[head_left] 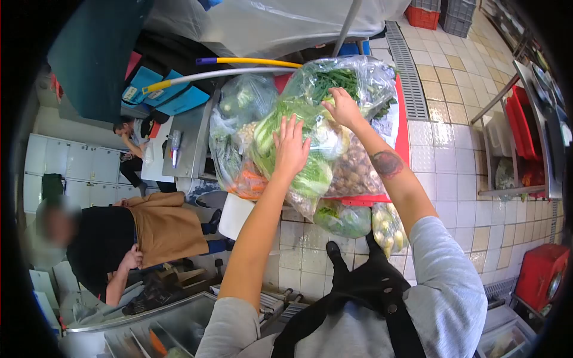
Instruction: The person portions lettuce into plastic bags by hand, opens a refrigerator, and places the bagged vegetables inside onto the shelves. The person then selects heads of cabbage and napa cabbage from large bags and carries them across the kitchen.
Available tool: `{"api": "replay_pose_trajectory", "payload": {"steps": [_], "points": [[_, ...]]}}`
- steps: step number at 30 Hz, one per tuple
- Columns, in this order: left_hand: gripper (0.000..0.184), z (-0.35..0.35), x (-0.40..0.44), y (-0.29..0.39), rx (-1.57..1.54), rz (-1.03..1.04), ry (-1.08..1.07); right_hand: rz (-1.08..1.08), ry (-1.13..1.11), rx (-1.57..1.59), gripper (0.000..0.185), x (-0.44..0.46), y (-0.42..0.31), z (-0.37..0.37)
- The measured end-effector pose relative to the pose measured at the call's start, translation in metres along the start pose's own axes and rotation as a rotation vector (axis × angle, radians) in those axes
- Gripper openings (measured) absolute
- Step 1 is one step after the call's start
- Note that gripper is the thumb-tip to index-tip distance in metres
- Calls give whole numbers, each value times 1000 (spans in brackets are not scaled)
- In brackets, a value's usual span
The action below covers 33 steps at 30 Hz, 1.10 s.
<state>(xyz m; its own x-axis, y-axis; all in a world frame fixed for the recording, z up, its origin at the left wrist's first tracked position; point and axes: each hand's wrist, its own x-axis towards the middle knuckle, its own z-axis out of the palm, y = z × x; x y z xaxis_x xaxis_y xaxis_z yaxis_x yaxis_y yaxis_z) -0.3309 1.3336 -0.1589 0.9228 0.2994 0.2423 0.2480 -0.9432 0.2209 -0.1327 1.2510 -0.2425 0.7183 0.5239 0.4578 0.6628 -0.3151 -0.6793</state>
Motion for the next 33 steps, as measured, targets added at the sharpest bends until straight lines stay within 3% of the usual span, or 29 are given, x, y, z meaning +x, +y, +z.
{"api": "replay_pose_trajectory", "payload": {"steps": [2,5,6,8,10,11,12,13,15,18,21,22,24,26,30,31,33], "points": [[48,10,28,-4,15,19,-9,96,6,-193,61,7,10,26],[48,17,53,-4,36,44,-106,456,-465,-107,72,9,-9,-4],[48,20,56,-2,36,60,-156,437,-351,-68,57,-2,-9,-10],[50,26,57,1,56,125,-240,485,-270,126,47,-26,-4,-7],[52,34,65,10,75,215,-301,341,-99,197,31,-49,20,40],[52,45,64,9,85,258,-322,95,-124,204,28,-67,27,55],[54,68,65,3,75,292,-332,138,86,259,23,-77,11,50],[53,77,62,8,99,340,-342,326,-66,255,22,-81,-6,21],[51,88,59,25,21,313,-334,288,184,428,21,-91,-8,4],[38,88,58,60,-8,298,-278,310,286,415,24,-98,-3,-26],[27,83,58,72,174,329,-335,535,500,239,28,-87,3,-36],[21,90,57,68,147,374,-223,648,438,177,30,-81,19,-21],[18,105,60,69,165,401,-199,879,300,67,36,-66,69,30],[14,120,50,50,198,393,-207,720,-121,-63,35,-46,81,41],[24,121,55,41,165,440,-220,632,-107,-456,20,-45,97,53],[27,116,52,37,124,488,-169,600,-1,-524,18,-50,133,75],[31,102,40,25,-59,525,-213,675,107,-598,16,-61,136,50]]}}
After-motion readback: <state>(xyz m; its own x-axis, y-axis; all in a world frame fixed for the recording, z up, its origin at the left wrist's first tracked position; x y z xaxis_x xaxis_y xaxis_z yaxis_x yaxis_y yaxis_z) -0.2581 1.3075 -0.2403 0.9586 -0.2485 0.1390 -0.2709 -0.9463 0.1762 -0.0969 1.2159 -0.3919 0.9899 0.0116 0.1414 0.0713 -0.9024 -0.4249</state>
